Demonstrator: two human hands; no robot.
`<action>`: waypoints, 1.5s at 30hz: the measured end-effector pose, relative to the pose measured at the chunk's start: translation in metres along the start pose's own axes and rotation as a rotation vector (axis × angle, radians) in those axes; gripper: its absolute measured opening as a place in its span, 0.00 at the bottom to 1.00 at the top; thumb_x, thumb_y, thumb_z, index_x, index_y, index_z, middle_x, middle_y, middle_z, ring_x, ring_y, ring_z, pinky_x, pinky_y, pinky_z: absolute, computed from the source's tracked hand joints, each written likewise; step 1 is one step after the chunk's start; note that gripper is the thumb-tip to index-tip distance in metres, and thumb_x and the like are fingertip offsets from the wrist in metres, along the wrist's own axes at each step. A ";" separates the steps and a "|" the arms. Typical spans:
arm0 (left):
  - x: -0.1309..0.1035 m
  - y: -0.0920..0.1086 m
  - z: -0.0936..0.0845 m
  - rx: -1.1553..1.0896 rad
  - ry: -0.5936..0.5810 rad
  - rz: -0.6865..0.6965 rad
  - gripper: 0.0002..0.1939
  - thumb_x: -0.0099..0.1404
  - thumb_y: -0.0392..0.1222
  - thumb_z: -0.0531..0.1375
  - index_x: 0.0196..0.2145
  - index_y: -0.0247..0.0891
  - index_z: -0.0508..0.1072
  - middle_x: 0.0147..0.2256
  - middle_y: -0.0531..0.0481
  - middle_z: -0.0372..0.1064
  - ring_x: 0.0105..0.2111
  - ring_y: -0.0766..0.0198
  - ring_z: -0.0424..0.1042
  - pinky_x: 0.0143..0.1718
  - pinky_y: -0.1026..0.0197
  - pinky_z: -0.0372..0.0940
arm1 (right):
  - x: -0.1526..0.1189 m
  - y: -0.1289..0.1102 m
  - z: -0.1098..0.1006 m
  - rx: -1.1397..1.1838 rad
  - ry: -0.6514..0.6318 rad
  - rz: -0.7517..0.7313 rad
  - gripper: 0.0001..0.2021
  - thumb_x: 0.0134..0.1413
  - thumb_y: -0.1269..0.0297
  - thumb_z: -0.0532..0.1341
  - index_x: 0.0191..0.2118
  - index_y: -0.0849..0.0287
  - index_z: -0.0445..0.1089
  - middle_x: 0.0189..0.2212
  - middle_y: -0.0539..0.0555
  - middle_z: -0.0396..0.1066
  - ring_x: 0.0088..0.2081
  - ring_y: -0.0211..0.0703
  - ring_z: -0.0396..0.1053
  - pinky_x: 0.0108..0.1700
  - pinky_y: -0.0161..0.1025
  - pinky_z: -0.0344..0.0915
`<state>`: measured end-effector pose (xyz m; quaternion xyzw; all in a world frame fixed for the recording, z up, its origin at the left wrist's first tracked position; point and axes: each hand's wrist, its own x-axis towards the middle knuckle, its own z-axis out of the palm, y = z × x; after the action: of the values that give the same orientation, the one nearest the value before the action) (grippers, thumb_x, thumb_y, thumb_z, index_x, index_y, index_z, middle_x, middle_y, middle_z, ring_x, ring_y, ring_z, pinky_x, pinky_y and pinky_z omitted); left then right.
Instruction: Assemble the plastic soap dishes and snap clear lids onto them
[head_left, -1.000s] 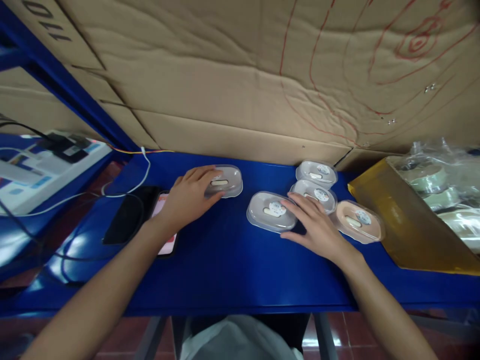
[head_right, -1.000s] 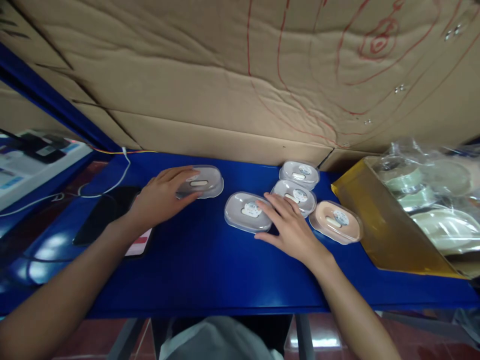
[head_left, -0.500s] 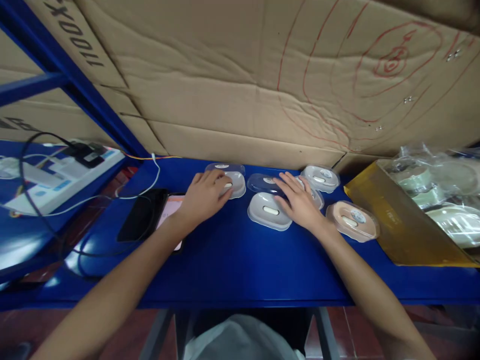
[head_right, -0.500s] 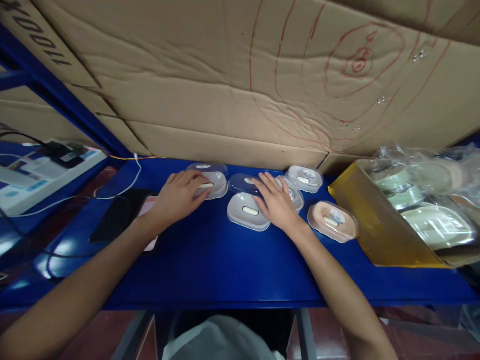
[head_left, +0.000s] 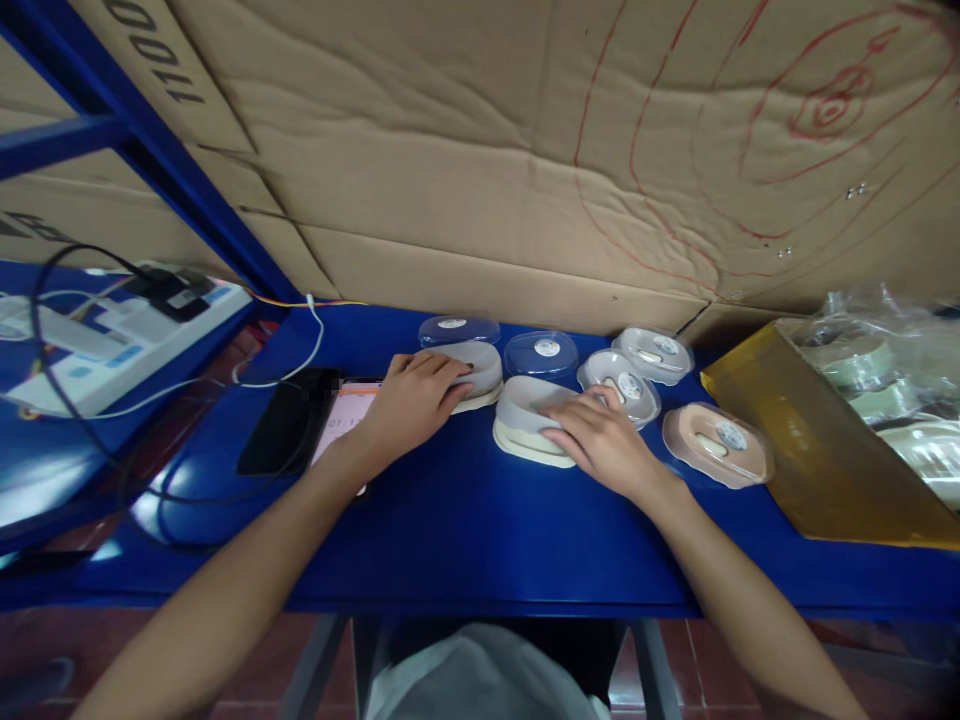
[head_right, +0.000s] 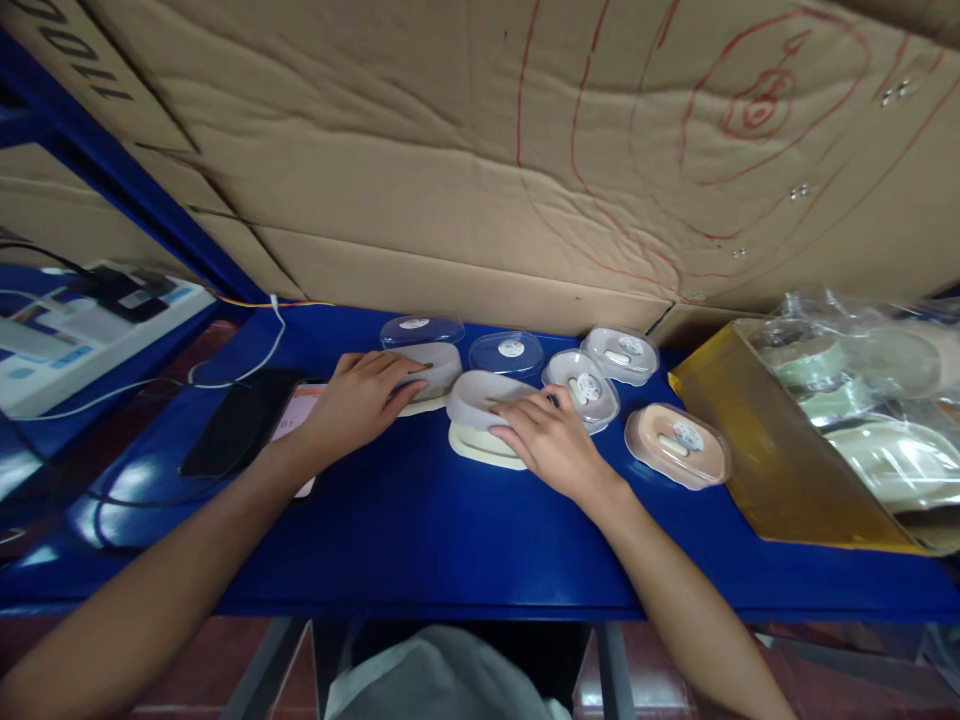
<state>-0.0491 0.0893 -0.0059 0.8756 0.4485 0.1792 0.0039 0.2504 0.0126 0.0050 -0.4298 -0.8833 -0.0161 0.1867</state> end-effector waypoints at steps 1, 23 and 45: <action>0.000 0.001 0.000 0.005 0.020 -0.008 0.16 0.80 0.46 0.54 0.52 0.39 0.78 0.52 0.39 0.80 0.54 0.43 0.76 0.55 0.41 0.64 | 0.001 0.001 0.001 -0.010 0.035 0.013 0.17 0.80 0.56 0.54 0.58 0.55 0.76 0.52 0.55 0.82 0.51 0.48 0.78 0.61 0.51 0.60; -0.017 0.064 -0.002 -0.077 -0.036 0.274 0.20 0.78 0.45 0.59 0.64 0.43 0.72 0.65 0.38 0.69 0.64 0.42 0.69 0.64 0.38 0.61 | -0.025 0.070 -0.027 0.180 0.009 0.415 0.28 0.67 0.46 0.64 0.65 0.54 0.66 0.62 0.62 0.72 0.61 0.62 0.72 0.62 0.57 0.71; -0.032 0.085 0.008 -0.106 -0.229 0.475 0.24 0.73 0.60 0.66 0.55 0.40 0.73 0.55 0.42 0.72 0.57 0.45 0.72 0.59 0.42 0.64 | -0.006 0.011 -0.005 -0.005 -0.071 0.110 0.17 0.79 0.58 0.53 0.60 0.57 0.74 0.55 0.60 0.80 0.53 0.53 0.79 0.56 0.50 0.68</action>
<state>0.0030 0.0151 -0.0095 0.9695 0.2170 0.0981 0.0583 0.2638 0.0140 0.0059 -0.4786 -0.8643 0.0073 0.1545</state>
